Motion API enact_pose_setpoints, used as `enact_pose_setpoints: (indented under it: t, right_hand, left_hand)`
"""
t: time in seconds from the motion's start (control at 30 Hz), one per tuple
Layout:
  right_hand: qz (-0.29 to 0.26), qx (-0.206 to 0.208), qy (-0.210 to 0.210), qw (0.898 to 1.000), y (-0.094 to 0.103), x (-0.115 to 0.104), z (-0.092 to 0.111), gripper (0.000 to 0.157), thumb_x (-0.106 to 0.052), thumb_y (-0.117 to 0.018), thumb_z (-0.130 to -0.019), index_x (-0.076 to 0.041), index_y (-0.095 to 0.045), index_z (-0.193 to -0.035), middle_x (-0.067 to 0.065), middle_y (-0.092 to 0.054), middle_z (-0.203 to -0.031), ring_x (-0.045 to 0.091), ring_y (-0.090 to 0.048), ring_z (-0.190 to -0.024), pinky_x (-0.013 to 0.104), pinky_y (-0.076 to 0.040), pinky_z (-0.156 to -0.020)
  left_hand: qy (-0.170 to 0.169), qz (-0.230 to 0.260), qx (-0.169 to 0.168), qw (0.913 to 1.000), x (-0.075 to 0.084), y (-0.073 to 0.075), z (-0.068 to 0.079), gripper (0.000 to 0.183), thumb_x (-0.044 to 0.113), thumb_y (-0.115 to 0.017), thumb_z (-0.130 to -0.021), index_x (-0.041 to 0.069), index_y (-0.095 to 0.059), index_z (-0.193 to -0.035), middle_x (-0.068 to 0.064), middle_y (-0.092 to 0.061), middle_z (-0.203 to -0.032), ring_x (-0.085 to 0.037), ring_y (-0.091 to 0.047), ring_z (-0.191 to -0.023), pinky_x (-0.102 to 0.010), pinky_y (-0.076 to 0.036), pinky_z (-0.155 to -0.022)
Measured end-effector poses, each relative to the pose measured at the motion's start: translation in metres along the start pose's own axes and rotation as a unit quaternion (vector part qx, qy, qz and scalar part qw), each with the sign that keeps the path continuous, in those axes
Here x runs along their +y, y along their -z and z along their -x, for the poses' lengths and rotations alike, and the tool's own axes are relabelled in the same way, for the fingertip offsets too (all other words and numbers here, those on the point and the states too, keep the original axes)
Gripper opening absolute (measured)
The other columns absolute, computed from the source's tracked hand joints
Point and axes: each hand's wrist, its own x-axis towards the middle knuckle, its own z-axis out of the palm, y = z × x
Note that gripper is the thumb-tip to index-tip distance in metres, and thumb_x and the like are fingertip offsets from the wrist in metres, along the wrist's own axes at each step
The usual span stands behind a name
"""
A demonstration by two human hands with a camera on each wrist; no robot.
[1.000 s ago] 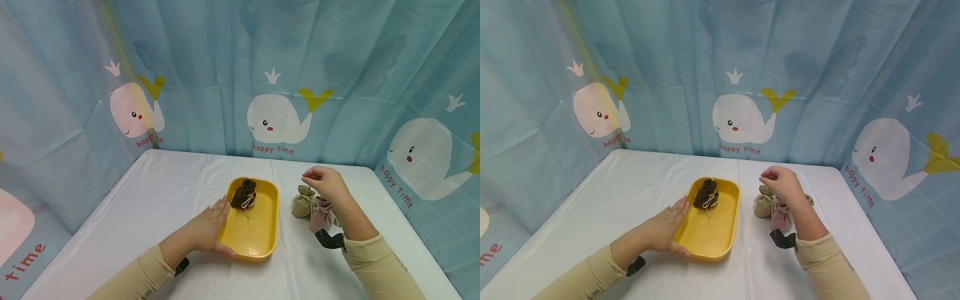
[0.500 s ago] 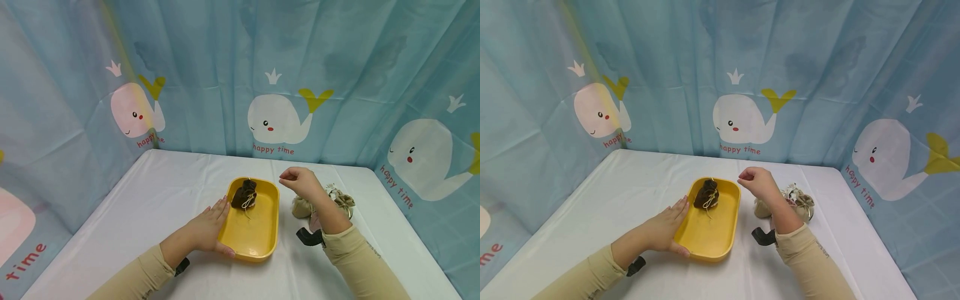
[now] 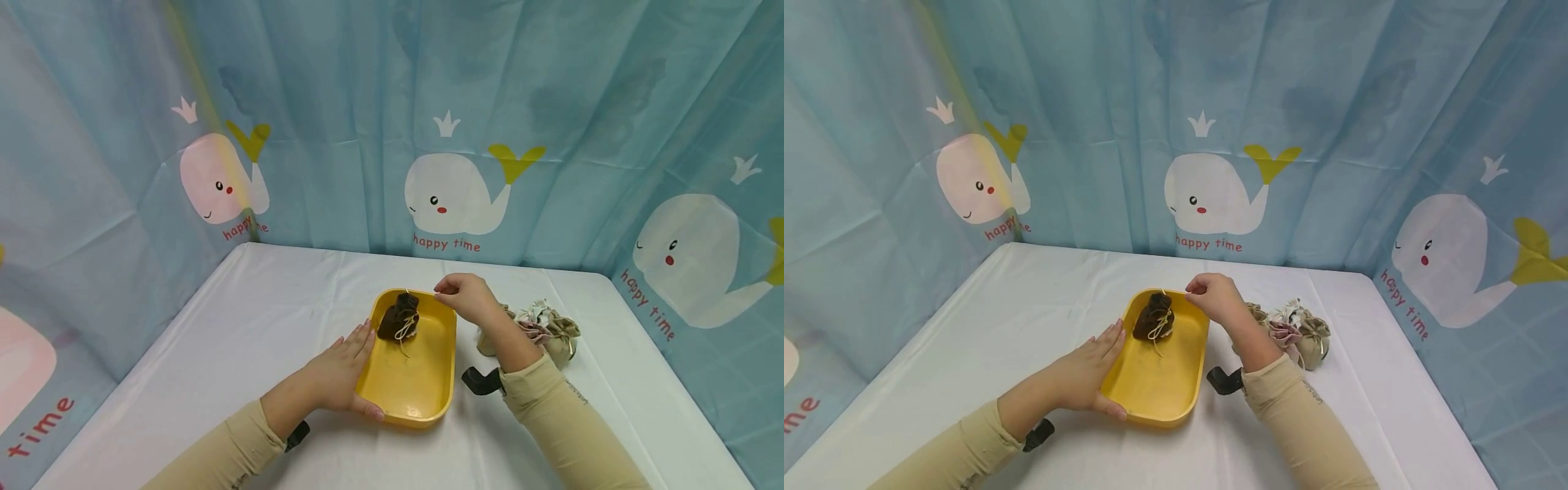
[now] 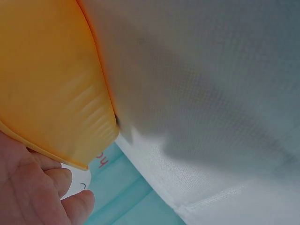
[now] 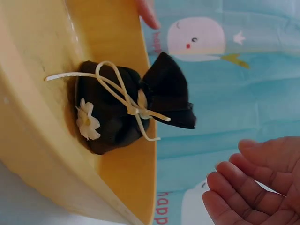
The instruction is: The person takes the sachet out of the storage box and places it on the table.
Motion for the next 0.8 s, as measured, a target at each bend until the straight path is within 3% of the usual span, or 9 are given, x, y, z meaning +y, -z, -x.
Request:
enact_pose_setpoints:
  t: [0.17,0.43,0.8]
  right_hand:
    - [0.0,-0.01,-0.01,1.0,-0.01,0.0,-0.01,0.017,-0.012,-0.062,-0.087,-0.008,-0.068,-0.103,0.004,-0.066,-0.092,0.02,-0.06,-0.087,0.036,-0.051,-0.08]
    - [0.02,-0.038,0.023,0.999,-0.022,0.0,-0.022,0.021,-0.011,-0.061,-0.088,-0.01,-0.067,-0.108,0.003,-0.066,-0.097,0.02,-0.06,-0.093,0.035,-0.05,-0.083]
    - [0.024,-0.075,0.029,0.996,-0.032,-0.008,-0.027,0.021,-0.007,-0.062,-0.086,-0.014,-0.068,-0.105,0.0,-0.068,-0.095,0.018,-0.06,-0.094,0.035,-0.049,-0.085]
  left_hand:
    - [0.002,-0.002,-0.002,1.0,0.001,0.002,0.001,0.134,0.092,-0.037,-0.053,0.001,-0.005,-0.146,-0.015,0.006,-0.152,-0.026,0.0,-0.14,-0.049,-0.019,-0.108]
    - [0.002,0.001,-0.003,1.0,0.001,0.003,0.001,0.134,0.092,-0.038,-0.053,0.0,-0.006,-0.146,-0.015,0.005,-0.152,-0.026,-0.001,-0.14,-0.049,-0.02,-0.108]
    - [-0.001,-0.001,-0.001,1.0,0.0,0.002,0.001,0.134,0.092,-0.037,-0.053,0.0,-0.005,-0.146,-0.015,0.006,-0.152,-0.026,-0.001,-0.14,-0.048,-0.021,-0.108]
